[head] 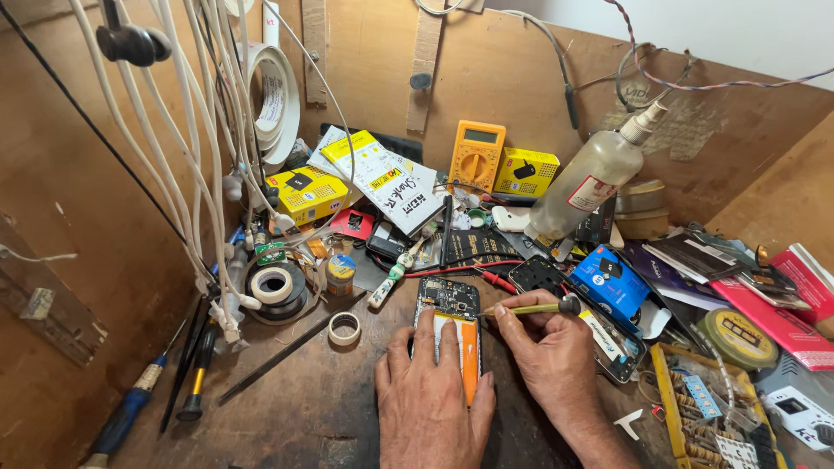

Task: The person works on a disassembled smartphone, using a metal prying tool to separate the screen assembly from the main body. They carefully lift the screen, inspect the internal components and battery, and then reposition the screen back onto the chassis. The workspace is cluttered with various tools and electronic parts.

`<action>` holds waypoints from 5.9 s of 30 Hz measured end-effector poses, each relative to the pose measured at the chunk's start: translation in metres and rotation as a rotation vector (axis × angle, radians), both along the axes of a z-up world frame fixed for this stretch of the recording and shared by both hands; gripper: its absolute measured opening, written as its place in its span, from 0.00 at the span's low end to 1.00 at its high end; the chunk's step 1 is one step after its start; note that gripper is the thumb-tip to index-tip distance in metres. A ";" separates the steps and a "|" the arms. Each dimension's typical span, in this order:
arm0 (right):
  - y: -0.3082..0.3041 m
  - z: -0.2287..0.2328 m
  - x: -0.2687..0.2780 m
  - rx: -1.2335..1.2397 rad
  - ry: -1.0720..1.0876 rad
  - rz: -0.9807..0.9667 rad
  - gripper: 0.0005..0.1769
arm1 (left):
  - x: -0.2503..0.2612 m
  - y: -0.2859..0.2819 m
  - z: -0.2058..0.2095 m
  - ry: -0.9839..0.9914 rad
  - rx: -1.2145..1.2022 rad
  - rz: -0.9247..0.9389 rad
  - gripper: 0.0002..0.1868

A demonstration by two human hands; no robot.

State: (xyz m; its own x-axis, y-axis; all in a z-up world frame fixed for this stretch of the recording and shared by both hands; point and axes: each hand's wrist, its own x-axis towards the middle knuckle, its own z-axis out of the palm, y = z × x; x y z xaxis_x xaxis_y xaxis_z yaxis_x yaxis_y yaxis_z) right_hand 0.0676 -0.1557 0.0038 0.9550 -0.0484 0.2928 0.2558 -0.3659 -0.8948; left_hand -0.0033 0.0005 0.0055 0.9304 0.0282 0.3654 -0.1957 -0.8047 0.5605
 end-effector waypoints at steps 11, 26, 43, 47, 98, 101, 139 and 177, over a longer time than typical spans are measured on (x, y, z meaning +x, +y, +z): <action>0.000 -0.005 0.000 0.049 -0.075 0.056 0.06 | 0.000 0.000 0.000 -0.054 -0.002 0.009 0.43; 0.001 0.002 -0.004 0.168 -0.219 -0.013 0.09 | -0.006 -0.001 0.007 -0.067 -0.026 0.067 0.50; 0.007 0.024 -0.019 -0.390 -0.346 -0.192 0.10 | -0.007 -0.015 0.044 0.135 0.104 0.214 0.63; 0.003 0.021 -0.019 -0.518 -0.418 -0.235 0.09 | -0.009 -0.004 0.039 0.064 -0.065 0.193 0.66; -0.001 0.008 0.016 0.640 0.187 0.243 0.12 | 0.082 0.021 0.021 0.190 -1.306 -0.487 0.32; 0.003 0.007 0.018 0.444 0.123 0.140 0.13 | 0.090 0.019 0.003 0.190 -1.469 -0.597 0.29; 0.022 0.025 -0.008 -0.294 -0.441 -0.027 0.21 | 0.094 0.011 -0.016 0.258 -1.607 -0.503 0.37; 0.013 0.020 -0.006 -0.366 -0.464 -0.308 0.08 | 0.096 0.014 -0.018 0.291 -1.601 -0.454 0.24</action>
State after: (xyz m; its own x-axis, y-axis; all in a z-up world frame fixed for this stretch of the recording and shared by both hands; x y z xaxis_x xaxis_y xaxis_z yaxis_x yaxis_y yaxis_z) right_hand 0.0616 -0.1431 0.0241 0.6841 -0.1184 0.7197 0.4198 -0.7430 -0.5213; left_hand 0.0923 0.0141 -0.0121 0.9933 -0.0956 0.0647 0.0138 0.6549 0.7556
